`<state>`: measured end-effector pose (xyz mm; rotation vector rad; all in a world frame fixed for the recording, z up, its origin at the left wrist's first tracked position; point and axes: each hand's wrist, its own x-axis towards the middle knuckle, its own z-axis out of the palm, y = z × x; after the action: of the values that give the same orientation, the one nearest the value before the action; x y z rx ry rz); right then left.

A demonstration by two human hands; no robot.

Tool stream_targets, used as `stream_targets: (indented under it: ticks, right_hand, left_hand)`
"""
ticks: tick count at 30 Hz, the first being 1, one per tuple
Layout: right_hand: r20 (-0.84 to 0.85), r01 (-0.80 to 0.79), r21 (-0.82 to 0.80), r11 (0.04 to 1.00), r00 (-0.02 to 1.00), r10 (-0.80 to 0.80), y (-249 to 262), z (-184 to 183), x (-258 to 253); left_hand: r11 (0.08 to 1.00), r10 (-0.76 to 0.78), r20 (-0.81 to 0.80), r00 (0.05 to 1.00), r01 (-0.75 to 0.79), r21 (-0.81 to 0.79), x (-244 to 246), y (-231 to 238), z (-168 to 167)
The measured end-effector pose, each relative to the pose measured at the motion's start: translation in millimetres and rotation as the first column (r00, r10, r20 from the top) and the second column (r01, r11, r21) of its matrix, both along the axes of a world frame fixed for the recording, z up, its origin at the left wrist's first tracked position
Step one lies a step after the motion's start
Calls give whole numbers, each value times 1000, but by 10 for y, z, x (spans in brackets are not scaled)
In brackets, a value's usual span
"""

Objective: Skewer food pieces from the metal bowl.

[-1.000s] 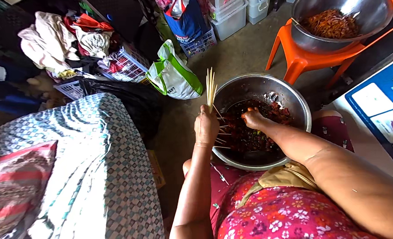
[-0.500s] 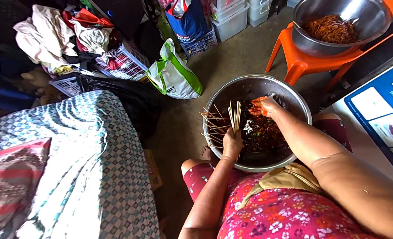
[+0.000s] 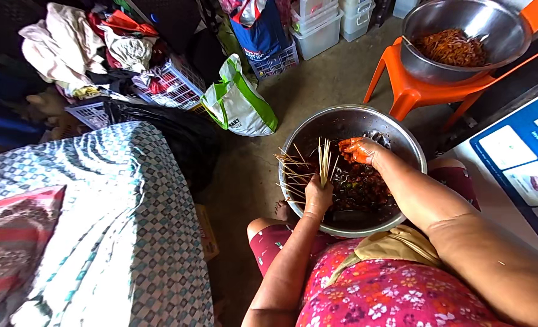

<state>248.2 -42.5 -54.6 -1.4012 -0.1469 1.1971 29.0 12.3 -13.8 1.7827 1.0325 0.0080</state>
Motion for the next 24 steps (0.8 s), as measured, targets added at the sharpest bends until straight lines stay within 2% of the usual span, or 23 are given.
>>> stream_targets:
  ticks: [12,18,24]
  right_hand:
    - [25,-26,25,999,999,25,58,133,-202]
    - [104,-141,-5,990,985,141,62,140,-239]
    - [165,-125,-14,992,978,125,104,174,-364]
  left_hand:
    - [999,32,-16,999,-32,-7,45,38,-14]
    - [999,27,5,1000,-27,30,26,35,-51]
    - [998,56,8,998,-56,13,21,1,11]
